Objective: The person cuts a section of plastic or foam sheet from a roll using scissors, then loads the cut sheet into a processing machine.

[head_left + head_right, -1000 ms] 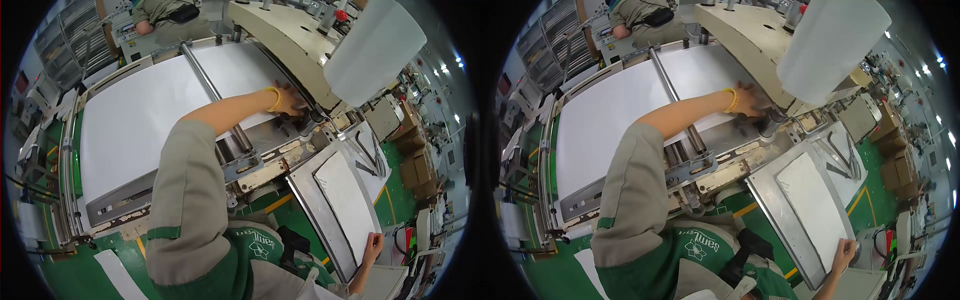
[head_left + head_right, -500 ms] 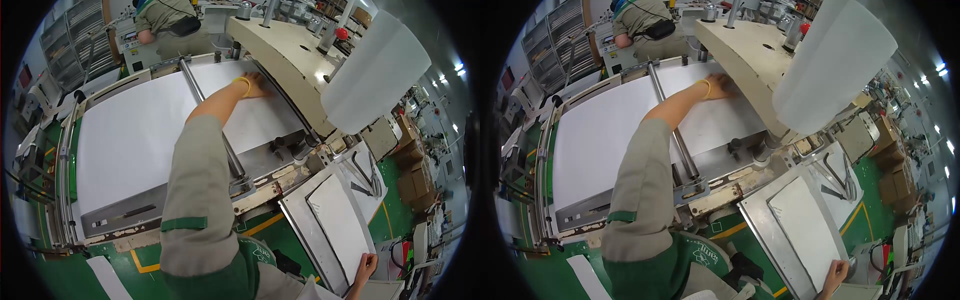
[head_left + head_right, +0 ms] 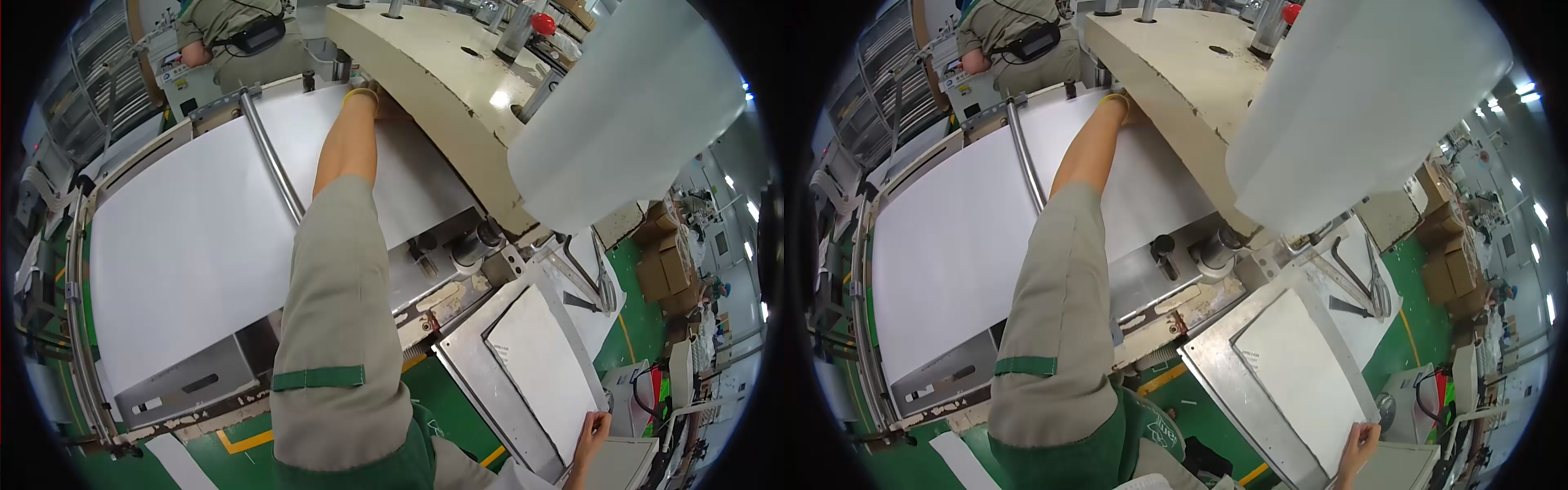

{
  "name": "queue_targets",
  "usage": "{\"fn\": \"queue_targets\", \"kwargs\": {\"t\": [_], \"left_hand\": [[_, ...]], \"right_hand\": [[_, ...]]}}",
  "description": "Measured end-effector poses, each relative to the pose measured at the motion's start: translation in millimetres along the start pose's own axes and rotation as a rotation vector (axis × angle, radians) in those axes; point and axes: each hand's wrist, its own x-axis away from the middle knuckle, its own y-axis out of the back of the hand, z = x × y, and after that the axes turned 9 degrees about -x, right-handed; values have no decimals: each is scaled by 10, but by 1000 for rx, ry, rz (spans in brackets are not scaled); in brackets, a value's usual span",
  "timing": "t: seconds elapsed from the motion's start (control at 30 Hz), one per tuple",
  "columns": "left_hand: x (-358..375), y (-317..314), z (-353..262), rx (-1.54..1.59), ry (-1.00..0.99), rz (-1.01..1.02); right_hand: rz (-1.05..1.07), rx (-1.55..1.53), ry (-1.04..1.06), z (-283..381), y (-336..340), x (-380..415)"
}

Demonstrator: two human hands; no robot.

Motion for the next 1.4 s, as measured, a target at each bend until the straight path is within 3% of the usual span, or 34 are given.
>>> {"fn": "queue_targets", "kwargs": {"t": [0.1, 0.2, 0.23, 0.3, 0.33, 0.43, 0.47, 0.57, 0.67, 0.7, 0.77, 0.83, 0.9, 0.97, 1.07, 1.13, 1.17, 1.3, 1.4], "left_hand": [[224, 18, -131, 36, -191, -25], [713, 193, -390, 113, -568, -25], [1197, 386, -380, 93, -706, -214], [1042, 72, -604, 48, -798, -149], [1729, 554, -529, 112, -774, 19], [2262, 749, -415, 443, -663, 327], [2391, 679, -371, 531, -580, 172], [3121, 728, -106, 735, -314, 30], [4011, 759, 115, 296, -143, -32], [4430, 874, 135, 154, -67, -12], [4845, 767, 441, 243, 99, 147], [5318, 713, 817, 119, 169, 226], [5992, 1178, 797, -86, 286, 310], [6520, 1464, 887, 55, 211, -85], [7453, 2449, 217, 305, 90, -551], [8070, 2947, -231, 254, -89, -967], [8386, 3005, -373, 557, -207, -1108], [9381, 3132, -698, 232, -584, -1583], [9815, 3138, -700, 18, -610, -1749]], "right_hand": [[6, -25, -20, 70, -4, 19], [15, -8, 103, -226, 37, 20], [6, -17, 153, -270, 30, -5], [41, -64, 159, -99, 37, 41], [34, -63, 179, -82, 43, 55], [95, -169, 149, -254, 115, 19], [125, -218, 180, -302, 143, 9], [251, -171, 332, -473, 265, -47], [383, -427, 285, -559, 372, -63], [399, -373, 334, -639, 392, -112], [449, -451, 385, -553, 465, -75], [560, -451, 342, -466, 611, -79], [644, -433, 353, -404, 712, -126], [661, -337, 425, -260, 826, -169], [633, -272, 656, 205, 952, -134], [647, -323, 750, 556, 930, -71], [669, -352, 764, 783, 915, 26], [898, -357, 1061, 1520, 597, 367], [1051, -321, 1196, 1989, 227, 779]]}}
